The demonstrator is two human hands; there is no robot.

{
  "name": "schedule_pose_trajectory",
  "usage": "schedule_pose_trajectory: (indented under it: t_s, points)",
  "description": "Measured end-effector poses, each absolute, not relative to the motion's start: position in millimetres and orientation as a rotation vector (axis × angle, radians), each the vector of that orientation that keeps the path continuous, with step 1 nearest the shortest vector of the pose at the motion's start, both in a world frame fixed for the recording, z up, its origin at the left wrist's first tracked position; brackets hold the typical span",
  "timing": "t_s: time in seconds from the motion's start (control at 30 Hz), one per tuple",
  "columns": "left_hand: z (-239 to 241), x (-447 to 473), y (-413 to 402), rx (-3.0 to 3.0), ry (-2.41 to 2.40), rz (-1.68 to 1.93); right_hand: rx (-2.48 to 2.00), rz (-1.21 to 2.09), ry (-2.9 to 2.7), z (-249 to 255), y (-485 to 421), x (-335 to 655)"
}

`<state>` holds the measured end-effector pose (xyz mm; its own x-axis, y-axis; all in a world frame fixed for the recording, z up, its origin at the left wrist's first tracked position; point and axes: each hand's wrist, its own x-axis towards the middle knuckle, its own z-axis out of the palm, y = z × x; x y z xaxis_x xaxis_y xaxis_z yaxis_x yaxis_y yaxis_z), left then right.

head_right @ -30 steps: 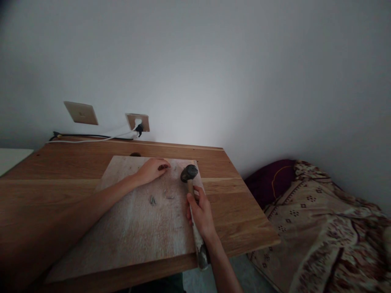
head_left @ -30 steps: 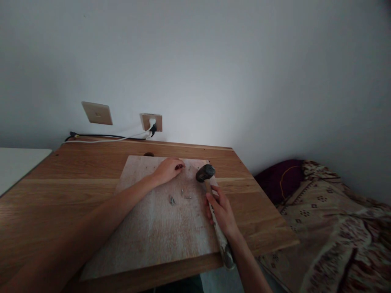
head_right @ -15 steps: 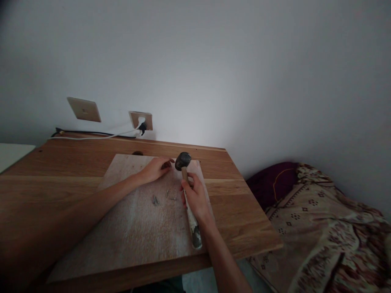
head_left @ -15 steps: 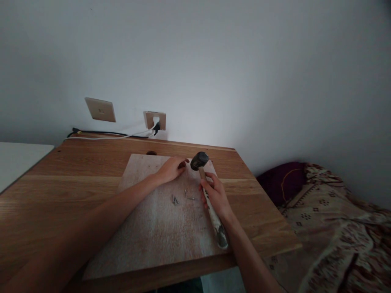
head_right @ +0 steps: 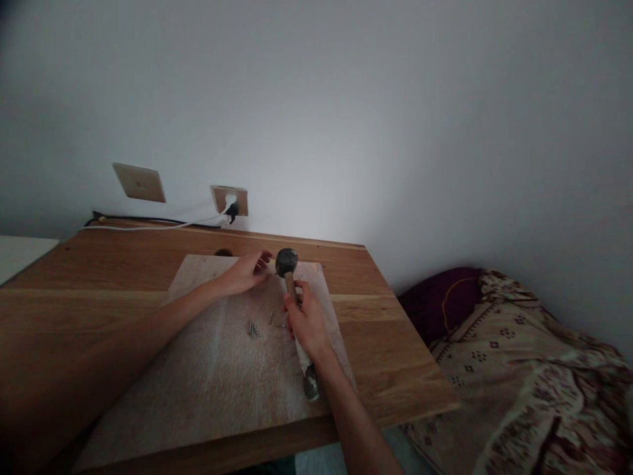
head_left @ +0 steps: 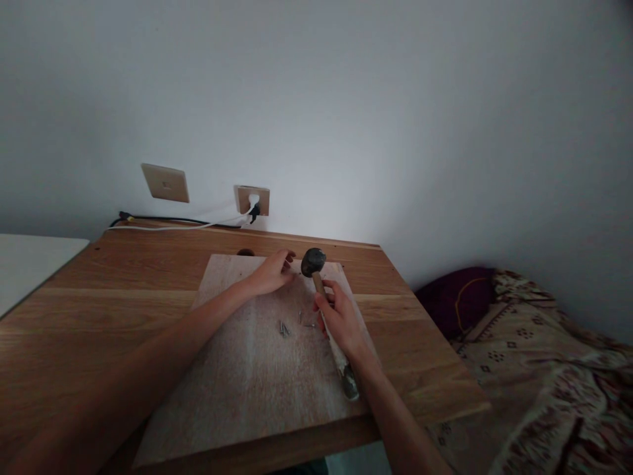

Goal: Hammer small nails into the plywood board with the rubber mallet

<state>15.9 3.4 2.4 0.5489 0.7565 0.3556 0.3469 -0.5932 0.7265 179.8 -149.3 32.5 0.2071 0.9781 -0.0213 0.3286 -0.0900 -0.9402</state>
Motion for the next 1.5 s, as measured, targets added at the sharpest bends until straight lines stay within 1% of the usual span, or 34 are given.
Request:
schedule_pose_trajectory:
  t_s: [0.07,0.23,0.37,0.5,0.73,0.97,1.13,1.5]
  points:
    - [13,10,-7,2.294,0.932,0.869,-1.590,0.938,-1.254,34,-152,182]
    - [33,4,-58,2.621,0.835,0.483,-1.540,0.991,-1.114,30,-177,192]
    - [35,13,-88,2.725,0.758,0.402,-1.540,1.024,-1.040,18,-200,201]
    - [33,22,-97,2.847,0.697,0.319,-1.550,1.017,-1.032,9,-208,204]
    - [28,18,-88,2.742,0.650,0.397,-1.527,1.002,-1.068,7,-207,204]
    - [21,6,-13,2.442,0.872,0.733,-1.513,1.032,-1.011,10,-208,202]
    - [7,-1,1,2.245,0.861,0.881,-1.529,1.017,-1.052,9,-208,203]
    - [3,5,1,2.295,0.870,0.848,-1.536,1.020,-1.044,8,-208,204]
